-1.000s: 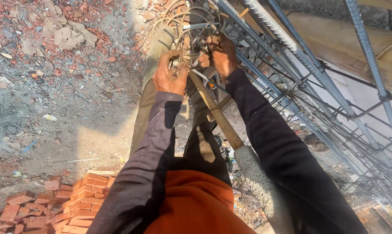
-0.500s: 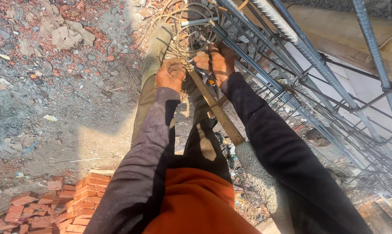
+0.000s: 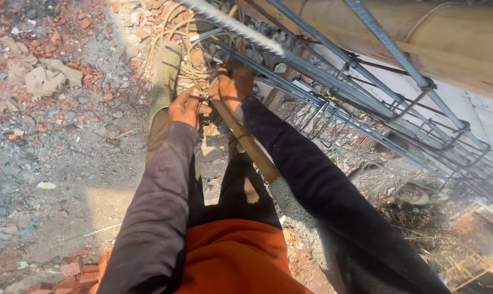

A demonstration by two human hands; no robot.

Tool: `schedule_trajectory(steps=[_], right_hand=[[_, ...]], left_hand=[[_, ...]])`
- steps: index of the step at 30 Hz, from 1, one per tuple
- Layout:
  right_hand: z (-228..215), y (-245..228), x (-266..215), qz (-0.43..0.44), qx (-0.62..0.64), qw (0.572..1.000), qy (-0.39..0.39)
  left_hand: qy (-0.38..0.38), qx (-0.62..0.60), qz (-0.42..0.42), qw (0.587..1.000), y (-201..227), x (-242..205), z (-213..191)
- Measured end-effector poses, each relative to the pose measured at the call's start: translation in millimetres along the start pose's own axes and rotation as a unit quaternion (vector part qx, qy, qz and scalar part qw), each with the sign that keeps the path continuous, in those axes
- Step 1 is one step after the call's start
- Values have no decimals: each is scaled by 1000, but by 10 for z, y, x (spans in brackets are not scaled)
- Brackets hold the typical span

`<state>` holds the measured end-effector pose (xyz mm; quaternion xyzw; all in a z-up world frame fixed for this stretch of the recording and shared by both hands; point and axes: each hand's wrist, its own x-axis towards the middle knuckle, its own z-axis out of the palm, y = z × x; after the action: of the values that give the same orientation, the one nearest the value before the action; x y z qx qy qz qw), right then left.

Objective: The person positions metal stirrups along a rebar frame and fastens the rebar intersections with tie wire using pliers.

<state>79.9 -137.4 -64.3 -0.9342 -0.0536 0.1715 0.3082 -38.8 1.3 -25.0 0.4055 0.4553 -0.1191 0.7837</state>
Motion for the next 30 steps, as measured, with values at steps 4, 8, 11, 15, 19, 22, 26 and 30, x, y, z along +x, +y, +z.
schedule_trajectory(steps=[4, 8, 11, 15, 19, 22, 26, 30], right_hand=[[426, 773, -194, -194, -78, 976, 66], [92, 358, -342, -11, -6, 1000, -20], [-186, 57, -446, -36, -17, 998, -46], [-404, -221, -598, 83, 76, 989, -98], [-1249, -148, -660, 86, 225, 950, -198], [-1982, 268, -637, 258, 415, 833, -260], [-2909, 674, -783, 362, 152, 887, -244], [-3063, 875, -1024, 313, 34, 932, -181]], left_hand=[[-8, 66, 55, 996, -153, -174, -97], [50, 131, 89, 986, -251, -172, 64], [38, 65, 57, 996, -434, -44, 40], [16, 96, 114, 989, -516, 108, -79], [50, 46, -17, 998, -114, -40, 200], [72, 131, 61, 987, -229, 24, 180], [62, -17, -27, 998, -137, -50, 318], [66, 23, -35, 997, -126, -61, 360]])
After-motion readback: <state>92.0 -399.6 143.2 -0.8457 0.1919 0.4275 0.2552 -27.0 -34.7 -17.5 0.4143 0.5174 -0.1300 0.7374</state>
